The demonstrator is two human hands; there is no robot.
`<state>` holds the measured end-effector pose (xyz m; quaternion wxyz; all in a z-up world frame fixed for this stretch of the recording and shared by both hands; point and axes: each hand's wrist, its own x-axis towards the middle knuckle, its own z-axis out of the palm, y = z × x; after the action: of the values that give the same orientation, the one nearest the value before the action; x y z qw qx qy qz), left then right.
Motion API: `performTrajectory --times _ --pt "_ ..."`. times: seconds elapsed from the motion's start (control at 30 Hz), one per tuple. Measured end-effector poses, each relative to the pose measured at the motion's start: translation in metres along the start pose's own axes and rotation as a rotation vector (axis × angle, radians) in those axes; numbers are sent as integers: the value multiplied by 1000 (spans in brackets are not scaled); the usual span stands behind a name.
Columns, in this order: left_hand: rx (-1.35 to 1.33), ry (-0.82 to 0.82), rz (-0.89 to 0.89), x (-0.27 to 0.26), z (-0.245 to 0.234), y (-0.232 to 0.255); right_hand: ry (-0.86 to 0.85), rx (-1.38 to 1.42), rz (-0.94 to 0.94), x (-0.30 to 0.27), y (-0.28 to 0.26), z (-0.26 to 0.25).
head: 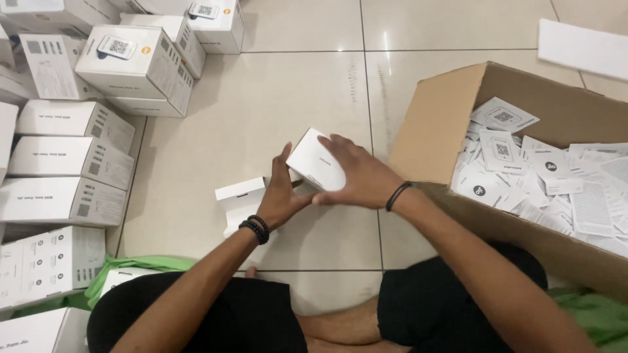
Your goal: The person packages electronics manuals and labels into white boxes on the floor.
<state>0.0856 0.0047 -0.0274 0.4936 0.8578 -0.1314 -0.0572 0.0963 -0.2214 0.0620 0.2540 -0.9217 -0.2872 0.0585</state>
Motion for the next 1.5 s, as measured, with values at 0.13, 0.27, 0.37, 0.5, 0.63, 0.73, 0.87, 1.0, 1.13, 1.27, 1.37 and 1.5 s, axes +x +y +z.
performTrajectory --times 0.13,0.27,0.37,0.5,0.63,0.73,0.87,1.0,1.13,1.27,1.37,1.5 --pt "-68 -7 -74 -14 1 22 7 -221 203 -17 -38 9" --pt "-242 -93 -217 -23 -7 20 -9 -42 209 -28 -27 10" --pt "-300 -109 -262 -28 -3 18 64 -49 -13 -31 -7 12" --pt "-293 -147 -296 -30 -5 25 -97 28 319 -21 -3 -35" --pt "-185 -155 -210 -28 -12 24 85 5 186 -16 -31 -111" --pt "-65 -97 -115 -31 -9 37 16 -23 132 -6 -28 -155" --pt "328 -54 -41 -31 17 36 522 -289 -54 14 69 -177" --pt "498 -165 -171 -37 37 47 672 -441 279 -21 126 -207" --pt "578 -94 -16 -44 40 50 364 -597 691 -86 240 -141" --pt "546 96 255 -28 49 102 -160 -442 851 -142 309 -72" --pt "399 131 367 -6 70 144 -153 -442 856 -153 318 -75" --pt "26 31 305 25 104 186 223 -338 619 -158 287 -124"
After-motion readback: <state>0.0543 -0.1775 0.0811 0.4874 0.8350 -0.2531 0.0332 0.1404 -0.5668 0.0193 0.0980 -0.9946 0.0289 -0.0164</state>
